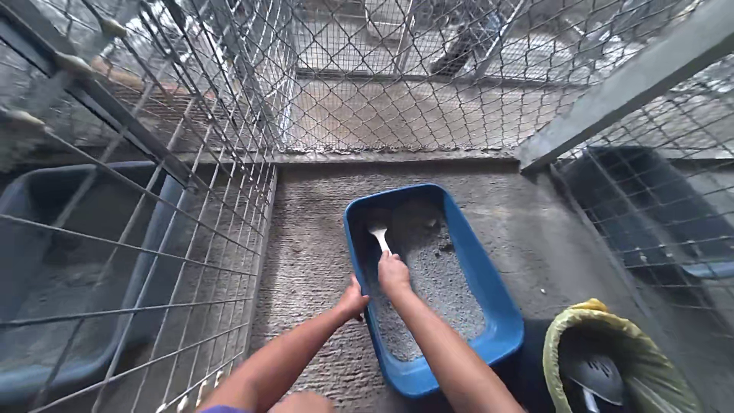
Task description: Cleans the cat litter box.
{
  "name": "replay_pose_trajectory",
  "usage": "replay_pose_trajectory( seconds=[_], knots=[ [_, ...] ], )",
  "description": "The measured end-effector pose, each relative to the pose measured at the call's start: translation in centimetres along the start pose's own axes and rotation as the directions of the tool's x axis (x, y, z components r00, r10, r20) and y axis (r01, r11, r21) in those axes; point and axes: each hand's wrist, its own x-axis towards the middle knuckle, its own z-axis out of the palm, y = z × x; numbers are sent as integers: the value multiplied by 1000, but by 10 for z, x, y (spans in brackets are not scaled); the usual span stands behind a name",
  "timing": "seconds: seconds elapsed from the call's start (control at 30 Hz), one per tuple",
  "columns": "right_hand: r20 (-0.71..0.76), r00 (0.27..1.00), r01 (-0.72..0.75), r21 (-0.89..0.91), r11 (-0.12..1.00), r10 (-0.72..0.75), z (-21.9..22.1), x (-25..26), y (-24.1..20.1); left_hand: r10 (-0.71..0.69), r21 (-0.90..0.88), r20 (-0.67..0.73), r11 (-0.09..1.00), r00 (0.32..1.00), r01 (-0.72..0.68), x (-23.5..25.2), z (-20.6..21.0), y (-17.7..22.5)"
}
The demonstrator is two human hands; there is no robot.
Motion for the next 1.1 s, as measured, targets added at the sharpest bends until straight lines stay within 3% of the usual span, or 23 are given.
replay_pose_trajectory(
  seconds=[0.1, 0.23, 0.33, 0.43, 0.5, 0.6, 0.73, 0.8, 0.87, 0.97, 1.03, 1.1],
  knots=[
    [77, 997, 18, 6, 1000, -18, 22, -45, 21, -2, -17, -17, 1000, 1000, 1, 3, 4, -1],
    [193, 981, 15, -19, 1000, -11, 40, -131, 75, -45, -197, -44, 980, 998, 36, 6, 9, -3],
    [185, 980, -80, 61, 995, 67, -10, -176, 122, -55, -234, -81, 972, 995, 34, 14, 2, -10],
    [38, 968, -251, 141, 958, 248, -99, -244, 187, 10, -335, -58, 942, 998, -29, 15, 1, -26],
    [-65, 925, -352, 222, 909, 374, -143, -292, 235, 54, -408, -41, 911, 998, -66, 12, -4, -37],
    [-74, 805, -541, 316, 779, 589, -155, -334, 299, 110, -464, -57, 877, 992, -123, 16, -13, -56],
    [87, 641, -717, 423, 554, 763, -77, -299, 353, 109, -462, -81, 876, 991, -134, 28, -22, -80],
    [139, 652, -740, 332, 585, 745, -26, -277, 358, 121, -458, -96, 876, 988, -152, 29, -24, -84],
    [181, 684, -729, 130, 672, 707, 6, -262, 344, 128, -444, -98, 882, 987, -158, 30, -28, -87],
    [62, 717, -686, 239, 687, 694, 22, -233, 335, 124, -395, -87, 907, 988, -149, 27, -29, -78],
    [143, 762, -641, 299, 707, 631, 33, -215, 338, 109, -325, -98, 936, 989, -135, 17, -24, -65],
    [219, 763, -645, 210, 734, 608, 35, -205, 336, 99, -200, -108, 973, 989, -119, 9, -19, -47]
  ],
)
